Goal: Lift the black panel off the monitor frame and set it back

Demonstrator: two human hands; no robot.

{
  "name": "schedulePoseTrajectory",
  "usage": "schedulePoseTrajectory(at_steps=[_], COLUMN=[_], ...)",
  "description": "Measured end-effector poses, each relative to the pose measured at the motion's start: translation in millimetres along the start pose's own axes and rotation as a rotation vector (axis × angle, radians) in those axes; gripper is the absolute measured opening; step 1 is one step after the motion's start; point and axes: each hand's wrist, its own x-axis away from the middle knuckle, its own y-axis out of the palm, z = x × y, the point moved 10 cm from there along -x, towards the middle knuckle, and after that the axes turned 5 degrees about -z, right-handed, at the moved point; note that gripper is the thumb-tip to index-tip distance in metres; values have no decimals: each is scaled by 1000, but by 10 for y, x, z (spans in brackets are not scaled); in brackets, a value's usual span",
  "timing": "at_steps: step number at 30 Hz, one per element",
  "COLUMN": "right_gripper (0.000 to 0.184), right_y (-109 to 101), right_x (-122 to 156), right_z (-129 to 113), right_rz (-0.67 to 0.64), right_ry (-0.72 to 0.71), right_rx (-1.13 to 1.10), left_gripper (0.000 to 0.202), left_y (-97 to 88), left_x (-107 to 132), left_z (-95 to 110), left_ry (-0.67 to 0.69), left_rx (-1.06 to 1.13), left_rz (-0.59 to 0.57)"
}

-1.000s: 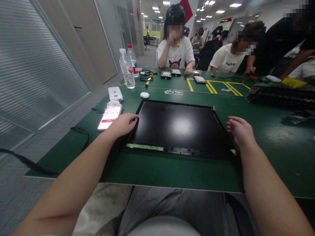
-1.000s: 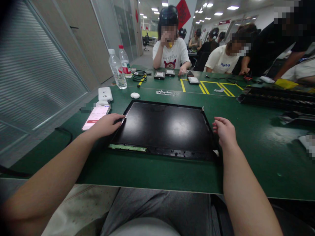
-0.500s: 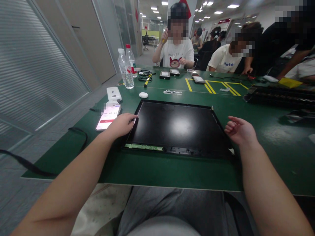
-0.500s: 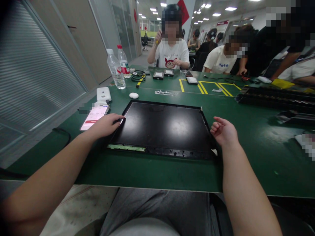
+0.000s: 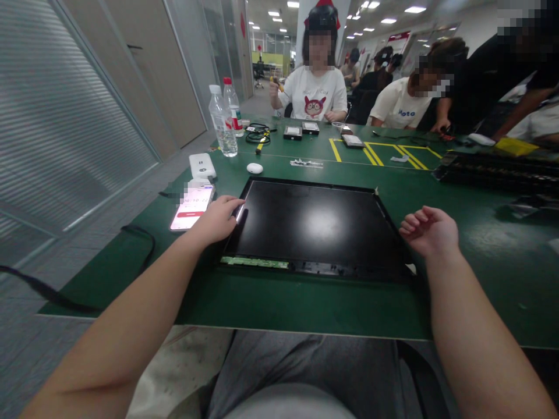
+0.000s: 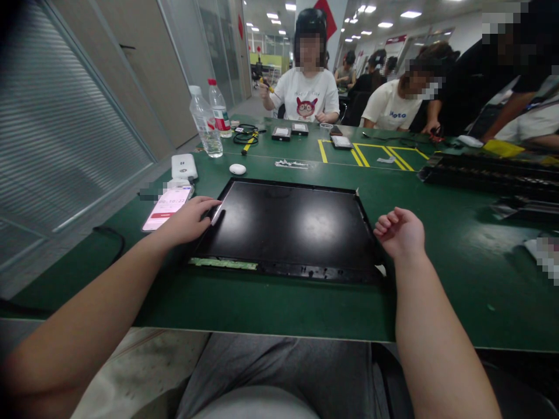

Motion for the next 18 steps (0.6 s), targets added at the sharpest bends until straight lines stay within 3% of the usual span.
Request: schedulePoseTrajectory(at_steps=[6, 12, 18], right_gripper=[43, 44, 44], right_y=[-3, 15, -79], right_x=[29, 40, -4], right_z=[38, 37, 58], right_rz=[37, 39, 76], right_ry=[57, 62, 39], right_rx=[-98, -124, -85], left_gripper=[67, 62, 54], left_y=[1, 5, 60], left_x=[9, -2, -33], left_z=[-39, -137, -171], left_ry=[-25, -133, -170], left_rx=[-25, -93, -187], left_rz=[1, -20, -108])
